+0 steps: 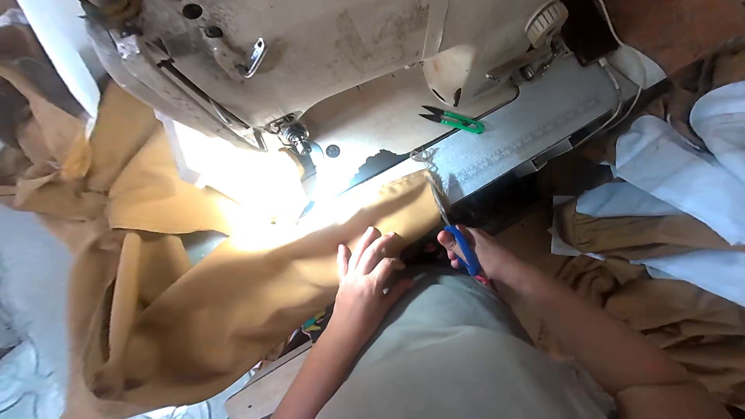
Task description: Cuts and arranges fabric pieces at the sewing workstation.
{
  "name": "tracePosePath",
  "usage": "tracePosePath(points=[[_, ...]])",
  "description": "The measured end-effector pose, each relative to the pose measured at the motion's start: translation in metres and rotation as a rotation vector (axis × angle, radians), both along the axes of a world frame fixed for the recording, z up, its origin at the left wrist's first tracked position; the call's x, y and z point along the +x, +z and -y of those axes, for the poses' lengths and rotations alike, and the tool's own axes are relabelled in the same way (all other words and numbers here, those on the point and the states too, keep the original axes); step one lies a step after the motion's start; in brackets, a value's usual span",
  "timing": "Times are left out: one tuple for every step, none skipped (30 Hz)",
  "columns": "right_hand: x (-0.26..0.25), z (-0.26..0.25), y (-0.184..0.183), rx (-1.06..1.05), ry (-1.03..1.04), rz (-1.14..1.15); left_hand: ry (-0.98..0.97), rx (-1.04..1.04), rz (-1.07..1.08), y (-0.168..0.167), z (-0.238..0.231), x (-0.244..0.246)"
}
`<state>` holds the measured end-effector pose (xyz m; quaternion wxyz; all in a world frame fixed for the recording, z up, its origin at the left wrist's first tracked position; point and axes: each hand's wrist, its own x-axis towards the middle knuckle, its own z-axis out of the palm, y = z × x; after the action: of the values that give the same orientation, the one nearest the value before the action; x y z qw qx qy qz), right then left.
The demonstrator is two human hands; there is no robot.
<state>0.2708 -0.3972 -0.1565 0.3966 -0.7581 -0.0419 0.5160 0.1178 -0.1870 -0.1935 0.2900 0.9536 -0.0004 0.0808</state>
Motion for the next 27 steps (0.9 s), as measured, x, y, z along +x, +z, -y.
tracePosePath(points=[[0.002, -0.001, 0.0, -0.012, 0.018, 0.013, -0.006, 0.001, 0.0, 0.0, 0.0, -0.001], [0.005, -0.003, -0.001, -0.028, 0.032, 0.025, -0.011, 0.002, 0.004, 0.0, 0.0, -0.002], [0.007, -0.005, -0.001, -0.045, 0.045, 0.035, -0.015, 0.006, 0.008, 0.0, 0.0, -0.003], [0.008, -0.006, -0.001, -0.057, 0.059, 0.043, -0.019, 0.004, 0.012, 0.0, 0.0, -0.003], [0.009, -0.007, -0.001, -0.065, 0.066, 0.049, -0.022, 0.002, 0.017, 0.0, -0.001, -0.003], [0.009, -0.008, -0.001, -0.067, 0.061, 0.054, -0.022, -0.002, 0.022, 0.001, -0.001, -0.004], [0.008, -0.007, -0.001, -0.058, 0.038, 0.054, -0.022, -0.006, 0.026, 0.0, -0.001, -0.004], [0.006, -0.007, -0.001, -0.039, -0.006, 0.043, -0.021, -0.007, 0.029, 0.0, -0.001, -0.004], [0.004, -0.007, -0.001, -0.013, -0.068, 0.028, -0.02, -0.007, 0.032, 0.0, -0.001, -0.004], [0.003, -0.008, 0.0, 0.011, -0.126, 0.011, -0.021, -0.008, 0.03, 0.0, -0.001, -0.004], [0.001, -0.008, 0.0, 0.029, -0.175, -0.004, -0.023, -0.006, 0.023, 0.0, -0.001, -0.004], [0.0, -0.008, 0.002, 0.039, -0.211, -0.022, -0.024, -0.003, 0.019, 0.0, -0.001, -0.004], [0.0, -0.009, 0.002, 0.048, -0.234, -0.037, -0.024, -0.004, 0.015, 0.0, -0.001, -0.004], [0.0, -0.008, 0.002, 0.058, -0.24, -0.048, -0.026, -0.004, 0.015, 0.0, -0.001, -0.004], [0.0, -0.007, 0.002, 0.066, -0.231, -0.059, -0.026, -0.003, 0.017, 0.0, -0.001, -0.004], [0.002, -0.007, 0.002, 0.067, -0.21, -0.075, -0.025, -0.002, 0.02, 0.0, -0.001, -0.004], [0.004, -0.006, 0.002, 0.052, -0.166, -0.092, -0.024, -0.002, 0.023, 0.0, -0.001, -0.004], [0.005, -0.006, 0.002, 0.026, -0.114, -0.096, -0.024, 0.0, 0.028, 0.0, -0.001, -0.004], [0.007, -0.007, 0.002, 0.007, -0.078, -0.091, -0.025, 0.002, 0.032, 0.0, -0.001, -0.003], [0.008, -0.007, 0.001, 0.002, -0.064, -0.091, -0.025, 0.003, 0.034, 0.0, -0.001, -0.003], [0.01, -0.008, 0.0, 0.007, -0.067, -0.094, -0.025, 0.005, 0.037, -0.001, -0.001, -0.003], [0.011, -0.009, -0.001, 0.028, -0.084, -0.108, -0.027, 0.005, 0.036, -0.001, -0.001, -0.004], [0.012, -0.009, -0.001, 0.065, -0.123, -0.136, -0.028, 0.005, 0.034, -0.001, -0.001, -0.004], [0.01, -0.008, -0.003, 0.137, -0.195, -0.17, -0.026, 0.004, 0.031, 0.0, -0.002, -0.004], [0.005, -0.006, -0.008, 0.236, -0.301, -0.203, -0.022, 0.002, 0.028, 0.0, -0.002, -0.005], [-0.003, -0.004, -0.014, 0.346, -0.453, -0.225, -0.015, -0.006, 0.027, 0.0, -0.003, -0.004], [-0.013, -0.003, -0.017, 0.452, -0.639, -0.232, -0.008, -0.019, 0.028, 0.001, -0.006, -0.003]])
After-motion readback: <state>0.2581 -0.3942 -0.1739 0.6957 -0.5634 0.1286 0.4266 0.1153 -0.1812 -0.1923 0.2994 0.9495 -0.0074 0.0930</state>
